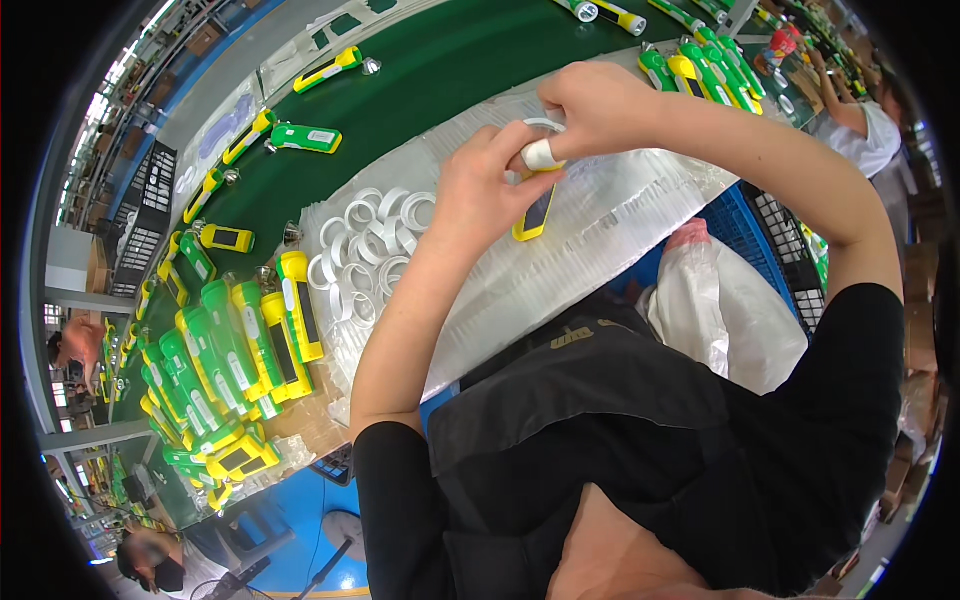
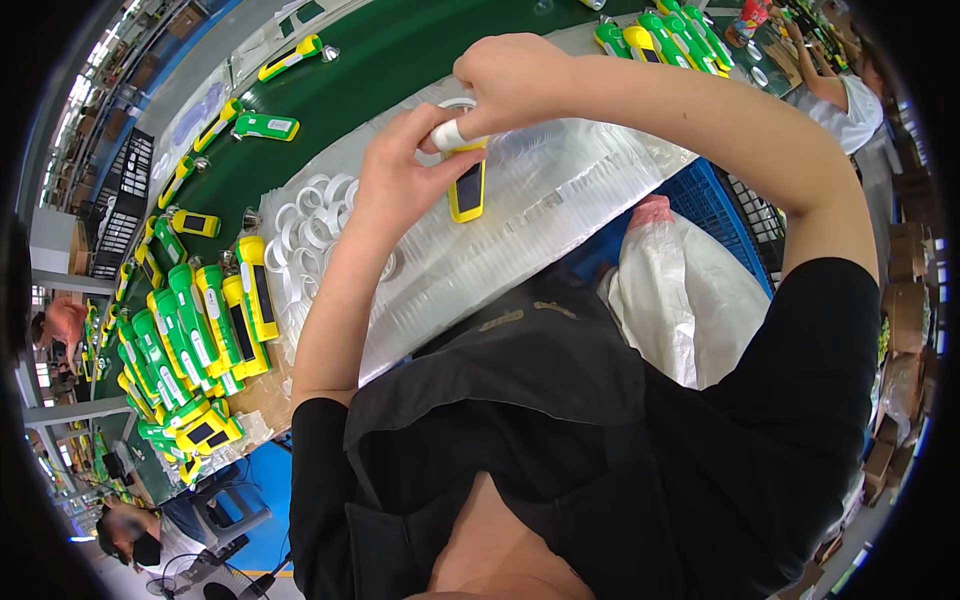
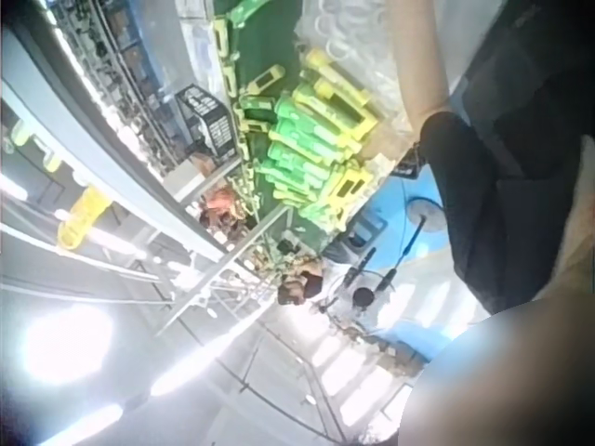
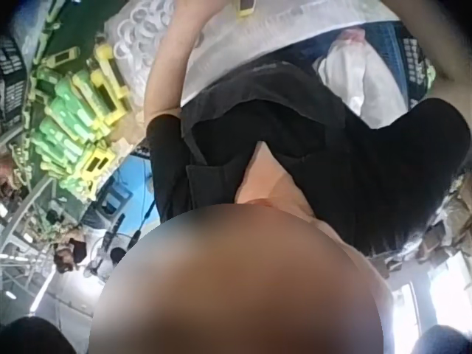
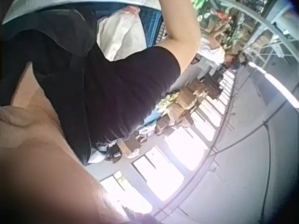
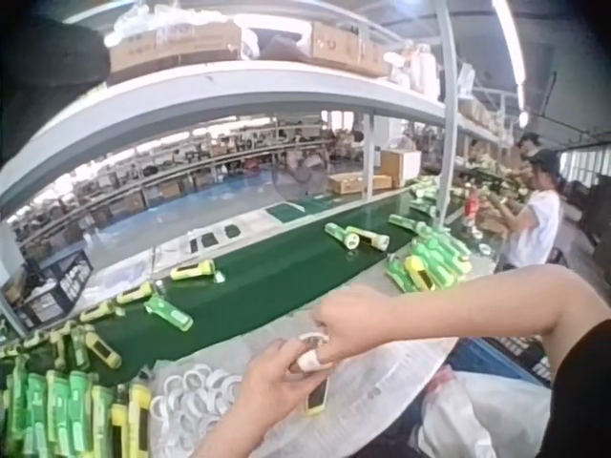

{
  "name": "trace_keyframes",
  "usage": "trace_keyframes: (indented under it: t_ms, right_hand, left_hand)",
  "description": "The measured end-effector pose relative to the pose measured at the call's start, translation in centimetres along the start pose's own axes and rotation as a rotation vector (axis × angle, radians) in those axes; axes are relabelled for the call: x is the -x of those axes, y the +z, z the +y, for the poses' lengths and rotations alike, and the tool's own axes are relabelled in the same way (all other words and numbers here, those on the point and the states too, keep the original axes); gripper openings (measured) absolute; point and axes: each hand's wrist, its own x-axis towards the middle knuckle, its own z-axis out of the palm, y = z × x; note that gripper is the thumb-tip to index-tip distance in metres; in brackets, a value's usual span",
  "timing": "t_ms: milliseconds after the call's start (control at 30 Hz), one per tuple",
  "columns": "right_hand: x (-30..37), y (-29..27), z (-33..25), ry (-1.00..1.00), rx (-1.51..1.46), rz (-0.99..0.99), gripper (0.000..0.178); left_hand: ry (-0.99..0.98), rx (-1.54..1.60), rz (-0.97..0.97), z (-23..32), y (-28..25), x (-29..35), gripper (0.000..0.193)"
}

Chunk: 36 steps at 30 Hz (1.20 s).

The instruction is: Assembling plastic flashlights by attaching heads and rings and placing them on a conveyor belt.

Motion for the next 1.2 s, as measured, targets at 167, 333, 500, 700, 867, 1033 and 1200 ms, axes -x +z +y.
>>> trace_keyframes:
  t_ms: [167,333,500,700,867,1033,1200]
  right_hand:
    - [-2.0,3.4,4.0,-0.642,-0.276,0.614,0.054]
    - [-0.8,-0.7,-0.1,0.023,0.048,0.046,0.048]
    - [-0.6,1.4,2.1,-0.487,-0.289,0.222,0.028]
    - [0.7,0.2,1.7,-0.591,-0.35,0.498,0.031]
    - [-4.1,5.8,4.5,-0.39,-0.32,0.657,0.03]
    - [-18.6,11.6,11.1,0.029,-0.496,0.86,0.021]
    - [-26.4,15.0,21.0,0.547,-0.437,0.941,0.028]
  left_hand:
    - [0.001,0.074,-0.022,-0.2,0.0,-0.2,0.033]
    - [0.01,0.076,0.046,-1.6,-0.5,-0.3,0.037]
    - [0.114,0.15,-0.009,-1.5,-0.5,-0.3,0.062]
    - [-0.121,0.437,-0.352,-1.4,-2.3,0.0,0.105]
    - [-0.34,0.505,-0.593,-3.8,-2.9,-4.3,0.069]
    - [-0.076,-0.49,-0.36,-17.1,-3.9,-14.4,0.081]
    - [-0.182,-1.038,-0.182,-32.2,-11.0,-20.0,0.086]
